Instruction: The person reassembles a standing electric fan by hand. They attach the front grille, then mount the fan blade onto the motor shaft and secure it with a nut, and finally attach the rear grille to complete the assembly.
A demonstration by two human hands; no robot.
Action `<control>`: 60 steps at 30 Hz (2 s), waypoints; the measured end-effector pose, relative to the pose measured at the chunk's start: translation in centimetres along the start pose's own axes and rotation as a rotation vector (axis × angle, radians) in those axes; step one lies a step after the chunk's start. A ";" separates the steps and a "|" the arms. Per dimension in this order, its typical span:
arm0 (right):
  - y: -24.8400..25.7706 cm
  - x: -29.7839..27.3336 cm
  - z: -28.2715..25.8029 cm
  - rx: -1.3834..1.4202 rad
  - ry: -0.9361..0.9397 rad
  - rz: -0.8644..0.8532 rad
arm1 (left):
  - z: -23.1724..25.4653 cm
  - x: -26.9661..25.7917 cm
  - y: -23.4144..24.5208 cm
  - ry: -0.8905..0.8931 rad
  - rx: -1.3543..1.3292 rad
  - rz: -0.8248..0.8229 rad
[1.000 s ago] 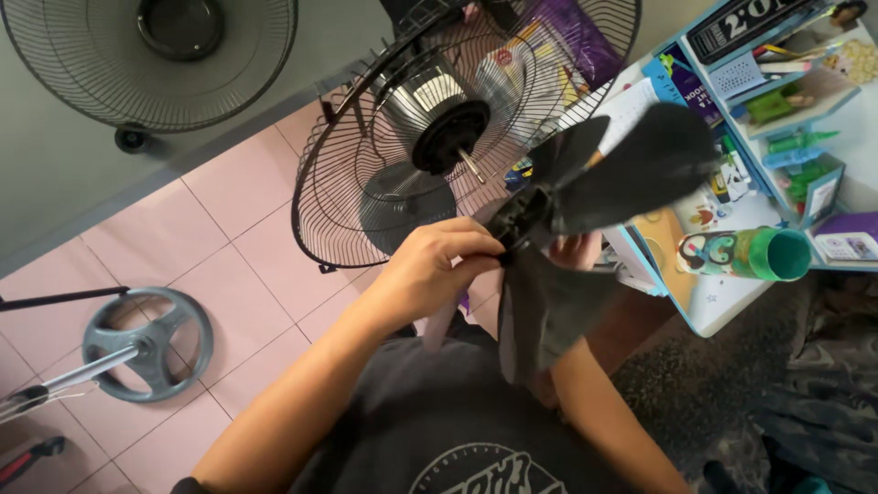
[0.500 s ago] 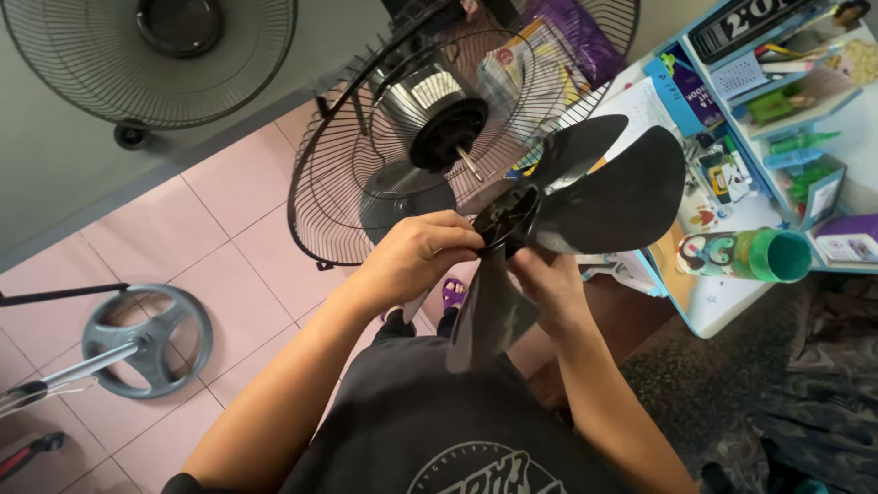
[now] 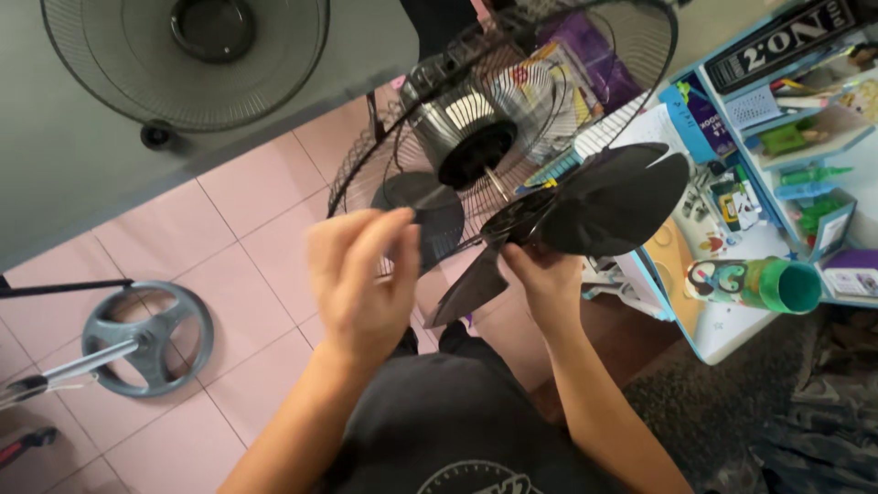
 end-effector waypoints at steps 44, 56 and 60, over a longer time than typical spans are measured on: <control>-6.4 3.0 -5.6 -0.801 0.267 0.171 | -4.3 1.9 -1.6 0.292 -0.177 -0.104; -6.0 3.6 -4.9 -0.823 0.205 0.144 | -4.2 1.3 -1.7 0.320 -0.133 -0.098; -5.1 3.1 -5.2 -0.799 0.161 0.113 | -3.0 0.7 -1.4 0.257 -0.013 -0.110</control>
Point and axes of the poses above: each hand's wrist, its own x-axis towards the middle knuckle, its own y-axis out of the back of the hand, z = x × y, the point moved 6 cm from there along x, towards the middle knuckle, and after that the axes turned 7 degrees about x, right-handed, at the moved point
